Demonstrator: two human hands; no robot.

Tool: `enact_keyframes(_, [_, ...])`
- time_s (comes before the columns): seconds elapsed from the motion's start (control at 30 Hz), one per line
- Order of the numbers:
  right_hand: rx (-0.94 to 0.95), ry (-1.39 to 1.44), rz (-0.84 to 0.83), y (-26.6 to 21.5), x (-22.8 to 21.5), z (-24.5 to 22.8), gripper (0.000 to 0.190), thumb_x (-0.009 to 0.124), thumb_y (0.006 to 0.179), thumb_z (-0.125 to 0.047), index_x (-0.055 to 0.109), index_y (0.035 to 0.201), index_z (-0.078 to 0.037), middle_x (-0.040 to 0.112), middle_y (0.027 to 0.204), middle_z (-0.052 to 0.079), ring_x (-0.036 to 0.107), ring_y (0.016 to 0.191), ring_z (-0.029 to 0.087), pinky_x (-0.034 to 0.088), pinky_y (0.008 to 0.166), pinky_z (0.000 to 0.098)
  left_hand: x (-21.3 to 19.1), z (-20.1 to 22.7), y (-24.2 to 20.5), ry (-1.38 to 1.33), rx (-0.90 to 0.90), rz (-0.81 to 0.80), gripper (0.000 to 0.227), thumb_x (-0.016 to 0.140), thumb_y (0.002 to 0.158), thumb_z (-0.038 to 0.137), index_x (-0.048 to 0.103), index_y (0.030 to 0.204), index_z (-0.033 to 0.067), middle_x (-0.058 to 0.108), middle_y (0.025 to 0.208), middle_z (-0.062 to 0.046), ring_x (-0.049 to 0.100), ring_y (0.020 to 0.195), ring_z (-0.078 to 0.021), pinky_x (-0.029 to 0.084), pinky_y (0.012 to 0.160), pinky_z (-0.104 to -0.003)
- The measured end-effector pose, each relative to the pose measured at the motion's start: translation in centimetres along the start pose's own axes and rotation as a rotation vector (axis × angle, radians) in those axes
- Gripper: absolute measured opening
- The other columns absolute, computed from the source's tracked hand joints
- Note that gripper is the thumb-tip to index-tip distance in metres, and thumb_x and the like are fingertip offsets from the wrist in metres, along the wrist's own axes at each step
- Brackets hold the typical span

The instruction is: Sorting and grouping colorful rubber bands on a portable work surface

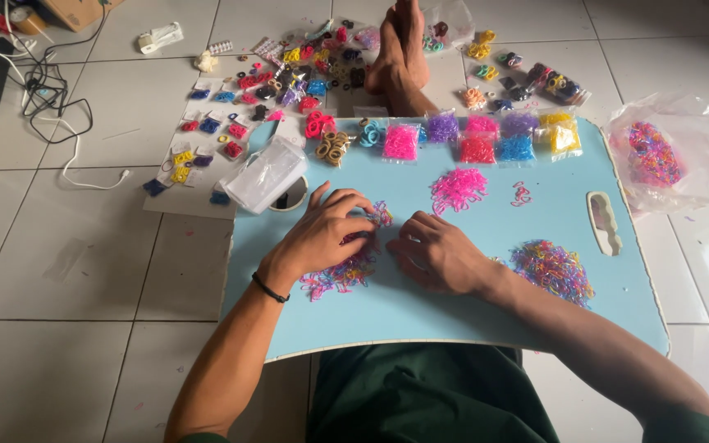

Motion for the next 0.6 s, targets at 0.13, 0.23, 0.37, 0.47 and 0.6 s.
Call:
enact_keyframes(0.13, [0.022,-0.001,0.015,0.0,0.0,0.2,0.011,0.064,0.088,-0.013,0.070,0.092,-0.006,0.057,0.086,0.010,0.061,0.080,0.031,0.050,0.065,0.0405,0.5,-0.1,0.2,-0.007,0.010,-0.008,0.013,0.072,0.089,0.020,0.073,0.102,0.0215,0.060,0.125,0.003,0.048,0.134,-0.0204,0.025,0.115,-0.064])
enact_keyframes(0.23, [0.001,-0.010,0.033,0.3,-0.4,-0.5,0.014,0.064,0.087,-0.011,0.070,0.098,-0.004,0.057,0.088,0.012,0.061,0.083,0.033,0.049,0.065,0.0428,0.7,-0.2,0.1,0.000,0.013,-0.011,0.011,0.072,0.089,0.020,0.073,0.100,0.0209,0.061,0.125,0.003,0.049,0.134,-0.0204,0.025,0.115,-0.065])
enact_keyframes(0.37, [-0.031,-0.012,0.036,0.6,-0.7,-0.8,0.016,0.063,0.087,-0.010,0.070,0.099,-0.002,0.055,0.089,0.013,0.060,0.083,0.034,0.047,0.065,0.0425,0.6,0.0,0.2,-0.008,0.030,-0.005,0.016,0.072,0.086,0.019,0.073,0.102,0.0222,0.061,0.126,0.002,0.049,0.134,-0.0210,0.022,0.115,-0.064])
enact_keyframes(0.47, [-0.040,-0.010,0.050,0.8,-0.9,-0.9,0.014,0.064,0.086,-0.009,0.070,0.095,-0.001,0.056,0.088,0.013,0.060,0.082,0.034,0.047,0.065,0.0416,0.6,0.1,0.2,-0.012,0.044,-0.003,0.018,0.072,0.086,0.018,0.074,0.103,0.0235,0.061,0.126,0.002,0.049,0.134,-0.0212,0.022,0.115,-0.064])
enact_keyframes(0.6, [-0.042,-0.017,0.064,0.4,-0.5,-0.6,0.012,0.062,0.088,-0.012,0.070,0.092,-0.004,0.058,0.089,0.011,0.062,0.084,0.031,0.047,0.065,0.0392,0.6,0.4,0.2,0.010,0.055,-0.004,0.018,0.071,0.086,0.018,0.074,0.103,0.0234,0.062,0.126,0.002,0.050,0.134,-0.0218,0.023,0.115,-0.064])
Point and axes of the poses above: each hand's wrist, its own y-axis towards the middle knuckle, its own x-axis out of the palm, z = x × y, the point moved 4 cm from there along y, towards the middle knuckle
